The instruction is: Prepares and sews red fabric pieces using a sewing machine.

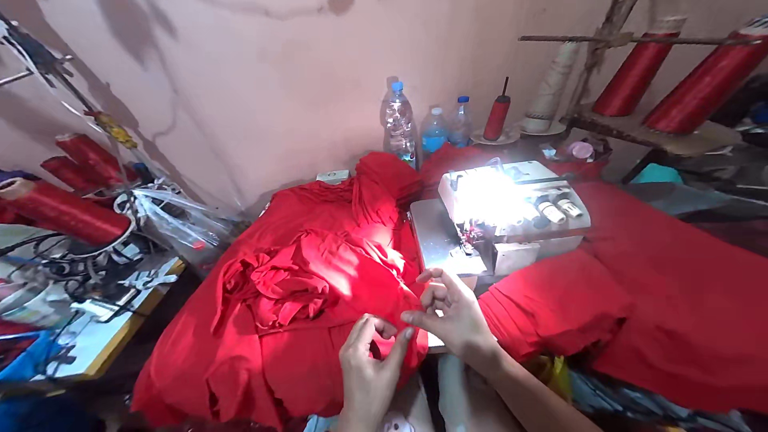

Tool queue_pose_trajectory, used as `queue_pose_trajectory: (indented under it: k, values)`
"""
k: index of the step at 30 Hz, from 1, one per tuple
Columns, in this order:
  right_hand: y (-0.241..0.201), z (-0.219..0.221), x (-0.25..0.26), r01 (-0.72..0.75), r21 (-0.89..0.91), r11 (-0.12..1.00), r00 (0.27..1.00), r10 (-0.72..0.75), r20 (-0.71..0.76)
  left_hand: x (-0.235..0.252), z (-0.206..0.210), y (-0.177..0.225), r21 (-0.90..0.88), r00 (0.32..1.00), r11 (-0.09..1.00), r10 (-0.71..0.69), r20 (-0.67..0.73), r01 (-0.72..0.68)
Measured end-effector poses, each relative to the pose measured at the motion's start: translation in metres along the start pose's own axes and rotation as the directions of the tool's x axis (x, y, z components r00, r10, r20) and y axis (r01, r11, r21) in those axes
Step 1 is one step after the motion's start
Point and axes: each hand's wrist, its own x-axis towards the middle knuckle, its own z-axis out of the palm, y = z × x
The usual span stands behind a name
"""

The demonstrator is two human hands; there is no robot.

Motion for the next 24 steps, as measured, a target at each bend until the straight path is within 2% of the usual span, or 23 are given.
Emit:
queue_pose_trajectory:
  k: [2,3,5,6,7,8,9,10,11,12,13,14,15,16,17,18,20,22,24]
  values:
    - [0.005,-0.002,-0.001,0.102,-0.081,0.991,0.995,-0.102,0.013,0.000,0.001,-0.004,0.207,0.986,0.973,0.128,-0.104,-0.105]
    - [0.008,-0.004,-0.001,0.205,-0.197,0.959,0.978,-0.207,0.014,0.001,-0.002,-0.006,0.334,0.971,0.933,0.194,-0.143,-0.137]
    - [0.016,-0.010,0.000,0.398,-0.514,0.760,0.895,-0.446,0.033,0.004,-0.010,-0.009,0.500,0.941,0.854,0.274,-0.200,-0.143]
    - [0.019,-0.011,0.001,0.436,-0.610,0.662,0.855,-0.515,0.053,0.005,-0.012,-0.010,0.512,0.931,0.848,0.286,-0.226,-0.136]
    - [0.023,-0.011,0.002,0.439,-0.635,0.636,0.847,-0.529,0.057,0.004,-0.011,-0.010,0.446,0.938,0.888,0.245,-0.247,-0.115]
    - [0.024,-0.009,0.001,0.405,-0.587,0.701,0.876,-0.481,0.031,0.001,-0.009,-0.008,0.285,0.961,0.957,0.133,-0.243,-0.061]
    - [0.021,-0.007,0.000,0.303,-0.442,0.844,0.941,-0.338,0.001,-0.002,-0.006,-0.006,0.019,0.980,0.998,-0.053,-0.191,0.058]
    - [0.014,-0.005,0.001,0.089,-0.183,0.979,0.996,-0.088,0.013,-0.002,-0.006,-0.002,-0.314,0.954,0.914,-0.292,-0.071,0.256]
    - [0.008,-0.006,0.005,-0.193,0.105,0.976,0.978,0.183,0.101,0.001,-0.006,0.001,-0.572,0.851,0.673,-0.516,0.091,0.469]
    - [0.008,-0.007,0.011,-0.420,0.276,0.865,0.902,0.364,0.231,0.004,-0.007,0.000,-0.683,0.723,0.427,-0.655,0.217,0.592]
    - [0.013,-0.008,0.015,-0.534,0.349,0.770,0.840,0.436,0.325,0.008,-0.008,-0.002,-0.698,0.625,0.319,-0.744,0.234,0.641]
    - [0.021,-0.008,0.019,-0.574,0.352,0.740,0.813,0.463,0.353,0.010,-0.009,-0.003,-0.636,0.601,0.376,-0.779,0.177,0.674]
    - [0.030,-0.006,0.021,-0.560,0.294,0.774,0.820,0.468,0.329,0.009,-0.008,-0.009,-0.500,0.675,0.556,-0.733,0.082,0.664]
    - [0.040,-0.004,0.021,-0.514,0.180,0.838,0.844,0.458,0.277,0.005,-0.004,-0.020,-0.267,0.800,0.780,-0.598,-0.050,0.566]
    - [0.051,-0.002,0.019,-0.464,0.029,0.885,0.866,0.447,0.226,0.000,0.000,-0.037,0.027,0.909,0.918,-0.388,-0.153,0.397]
    - [0.063,-0.001,0.015,-0.424,-0.104,0.900,0.879,0.437,0.191,-0.006,0.004,-0.054,0.249,0.966,0.940,-0.194,-0.171,0.233]
    - [0.082,-0.002,0.000,-0.344,-0.211,0.915,0.907,0.382,0.180,-0.015,0.009,-0.081,0.452,0.994,0.886,-0.073,-0.086,0.104]
    - [0.082,-0.007,-0.017,-0.191,-0.163,0.968,0.964,0.217,0.156,-0.017,0.010,-0.090,0.507,0.999,0.861,-0.009,-0.047,0.032]
    - [0.068,-0.025,-0.035,0.034,-0.216,0.976,0.999,-0.032,0.013,-0.021,0.009,-0.092,0.449,0.995,0.893,0.017,-0.096,0.028]
